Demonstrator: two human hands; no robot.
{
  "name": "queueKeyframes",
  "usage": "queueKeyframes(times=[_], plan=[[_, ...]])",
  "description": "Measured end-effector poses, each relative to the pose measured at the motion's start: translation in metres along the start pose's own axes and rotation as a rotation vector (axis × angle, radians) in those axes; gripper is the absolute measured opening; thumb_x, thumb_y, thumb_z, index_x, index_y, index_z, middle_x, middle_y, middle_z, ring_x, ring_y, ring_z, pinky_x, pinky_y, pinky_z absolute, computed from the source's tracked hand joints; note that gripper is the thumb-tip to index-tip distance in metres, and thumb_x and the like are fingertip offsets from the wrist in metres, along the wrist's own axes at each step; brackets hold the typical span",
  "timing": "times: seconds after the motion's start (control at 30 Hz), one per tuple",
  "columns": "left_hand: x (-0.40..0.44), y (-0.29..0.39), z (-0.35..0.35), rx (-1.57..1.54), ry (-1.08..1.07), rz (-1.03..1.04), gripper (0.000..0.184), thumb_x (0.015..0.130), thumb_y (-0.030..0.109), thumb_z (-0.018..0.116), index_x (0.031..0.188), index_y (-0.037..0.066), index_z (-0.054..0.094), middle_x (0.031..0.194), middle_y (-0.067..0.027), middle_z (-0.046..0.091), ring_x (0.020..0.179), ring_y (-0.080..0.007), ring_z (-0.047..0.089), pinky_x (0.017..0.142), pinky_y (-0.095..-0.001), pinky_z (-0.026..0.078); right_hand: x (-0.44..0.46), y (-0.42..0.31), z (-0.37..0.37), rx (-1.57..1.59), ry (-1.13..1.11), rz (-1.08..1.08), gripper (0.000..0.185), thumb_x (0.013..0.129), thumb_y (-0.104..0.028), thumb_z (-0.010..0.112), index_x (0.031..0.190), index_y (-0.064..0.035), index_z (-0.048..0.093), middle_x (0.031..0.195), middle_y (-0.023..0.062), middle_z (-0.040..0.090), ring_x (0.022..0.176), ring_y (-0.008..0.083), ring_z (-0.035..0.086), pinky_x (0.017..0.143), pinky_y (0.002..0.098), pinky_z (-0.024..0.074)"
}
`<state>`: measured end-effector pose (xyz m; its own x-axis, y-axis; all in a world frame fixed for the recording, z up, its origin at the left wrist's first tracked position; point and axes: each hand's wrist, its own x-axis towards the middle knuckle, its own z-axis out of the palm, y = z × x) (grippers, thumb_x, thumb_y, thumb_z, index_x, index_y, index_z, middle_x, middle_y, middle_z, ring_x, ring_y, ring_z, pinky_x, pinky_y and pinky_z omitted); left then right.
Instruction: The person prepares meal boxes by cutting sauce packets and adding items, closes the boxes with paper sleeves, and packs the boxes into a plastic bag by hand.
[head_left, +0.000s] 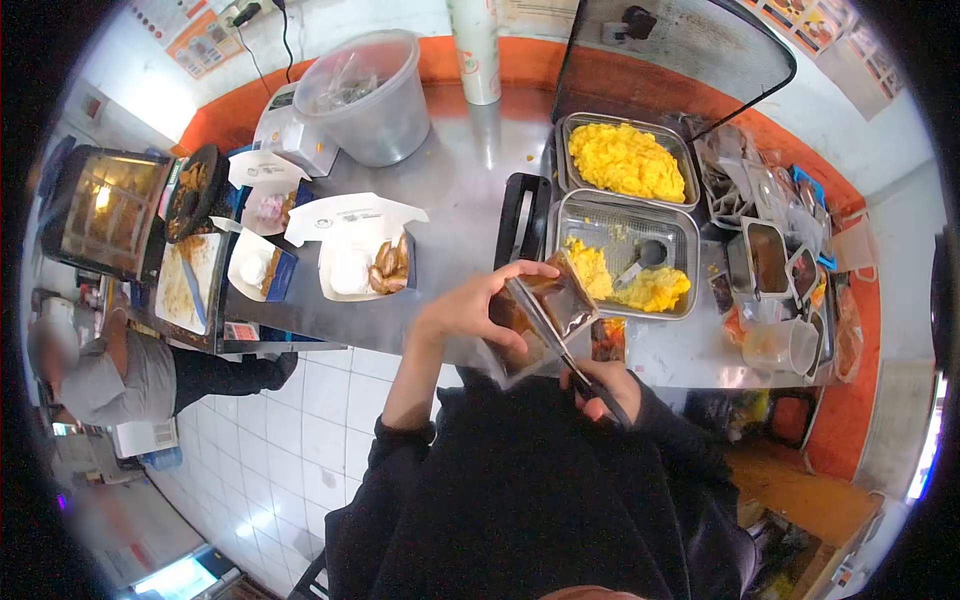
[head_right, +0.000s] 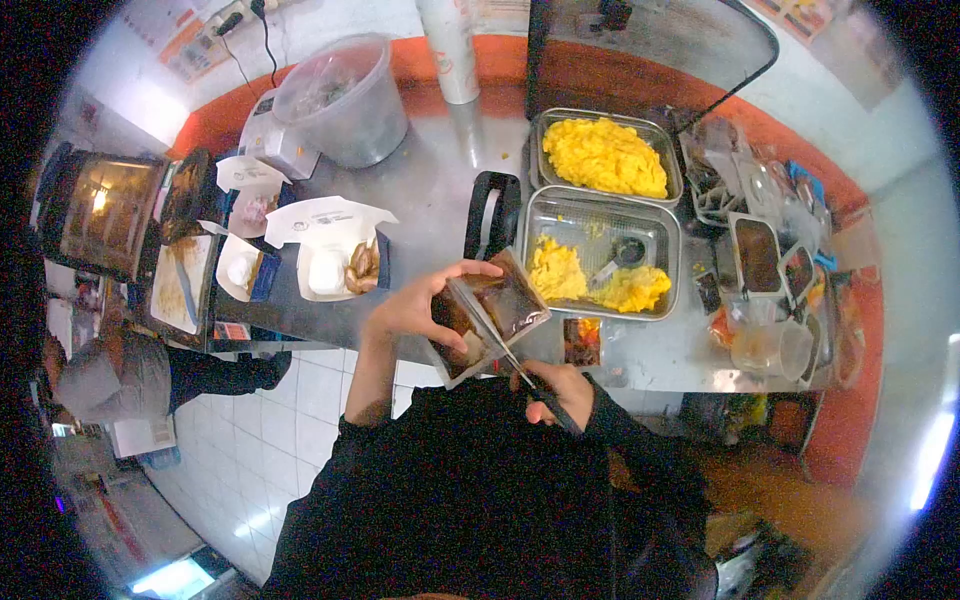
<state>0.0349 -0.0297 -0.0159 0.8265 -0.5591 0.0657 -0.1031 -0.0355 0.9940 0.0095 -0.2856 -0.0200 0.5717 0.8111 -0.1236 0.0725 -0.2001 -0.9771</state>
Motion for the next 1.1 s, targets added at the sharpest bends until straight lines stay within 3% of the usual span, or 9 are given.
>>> queueKeyframes(times=[0.17,0.27,0.43,0.6,0.67,0.8,0.9,1.03,1.1], plan=[[0.006,-0.013,0.008,-0.310,0.048,-0.038,0.088,0.052,0.024,0.079,0.125,0.002,0.034,0.126,-0.0095,0.039,0.114,-0.0181,0.038,0.097,-0.0315,0.029,-0.002,-0.002,0.004,0.011,0.042,0.085,0.077,0.063,-0.074,0.043,0.085,-0.0010,0.053,0.052,0.0067,0.048,0.048,0.0187,0.052,0.046,0.0289,0.0387],[0.014,-0.016,0.015,-0.157,-0.100,-0.070,0.089,0.052,0.023,0.079,0.125,0.001,0.034,0.129,-0.0097,0.036,0.117,-0.0202,0.036,0.099,-0.0337,0.026,-0.001,0.005,0.004,0.085,0.060,0.083,0.080,0.063,-0.073,0.044,0.092,0.0009,0.054,0.060,0.0119,0.052,0.057,0.0252,0.056,0.052,0.0313,0.0410],[0.023,-0.015,0.026,-0.230,-0.088,-0.052,0.092,0.052,0.022,0.079,0.126,0.001,0.031,0.130,-0.0099,0.035,0.118,-0.0208,0.034,0.100,-0.0349,0.025,-0.002,0.002,0.002,0.027,0.157,0.076,0.084,0.062,-0.072,0.048,0.100,0.0038,0.052,0.072,0.0214,0.056,0.076,0.0367,0.057,0.062,0.0361,0.0428],[0.041,-0.009,0.043,-0.271,-0.179,-0.116,0.091,0.052,0.023,0.079,0.127,0.001,0.031,0.130,-0.0099,0.035,0.120,-0.0208,0.032,0.100,-0.0346,0.024,-0.012,0.019,-0.009,-0.021,0.205,0.009,0.082,0.062,-0.068,0.053,0.097,0.0058,0.051,0.075,0.0237,0.056,0.080,0.0386,0.056,0.065,0.0370,0.0427],[0.050,-0.016,0.049,-0.233,-0.176,-0.083,0.091,0.052,0.024,0.079,0.127,0.001,0.031,0.129,-0.0102,0.036,0.120,-0.0210,0.032,0.101,-0.0345,0.023,-0.020,0.023,-0.011,-0.009,0.239,0.046,0.080,0.062,-0.067,0.053,0.096,0.0051,0.052,0.072,0.0219,0.056,0.076,0.0381,0.057,0.064,0.0377,0.0428],[0.076,-0.021,0.072,-0.207,-0.295,-0.039,0.090,0.053,0.025,0.078,0.127,0.001,0.032,0.130,-0.0107,0.036,0.120,-0.0213,0.032,0.101,-0.0342,0.021,-0.027,0.045,-0.013,0.057,0.436,-0.168,0.074,0.063,-0.061,0.059,0.096,0.0044,0.052,0.064,0.0174,0.055,0.063,0.0307,0.058,0.056,0.0351,0.0430],[0.098,-0.034,0.094,-0.314,-0.332,-0.079,0.092,0.053,0.026,0.078,0.127,0.000,0.031,0.130,-0.0108,0.035,0.120,-0.0213,0.032,0.102,-0.0341,0.020,-0.053,0.028,-0.034,0.123,0.366,0.217,0.068,0.065,-0.054,0.064,0.097,0.0043,0.051,0.060,0.0126,0.054,0.051,0.0197,0.055,0.049,0.0296,0.0414],[0.132,-0.047,0.116,-0.212,-0.314,-0.094,0.091,0.053,0.023,0.077,0.128,0.002,0.031,0.131,-0.0102,0.035,0.121,-0.0208,0.031,0.101,-0.0335,0.020,-0.102,0.065,-0.051,0.377,0.486,-0.061,0.052,0.070,-0.041,0.066,0.095,0.0020,0.051,0.055,0.0018,0.051,0.042,0.0102,0.047,0.041,0.0244,0.0382],[0.156,-0.048,0.120,-0.091,-0.294,-0.121,0.087,0.054,0.018,0.077,0.128,0.005,0.033,0.131,-0.0089,0.034,0.121,-0.0195,0.030,0.101,-0.0323,0.020,-0.143,0.077,-0.064,0.495,0.653,0.048,0.054,0.070,-0.043,0.065,0.097,0.0016,0.050,0.054,0.0007,0.050,0.041,0.0108,0.047,0.041,0.0245,0.0381]])
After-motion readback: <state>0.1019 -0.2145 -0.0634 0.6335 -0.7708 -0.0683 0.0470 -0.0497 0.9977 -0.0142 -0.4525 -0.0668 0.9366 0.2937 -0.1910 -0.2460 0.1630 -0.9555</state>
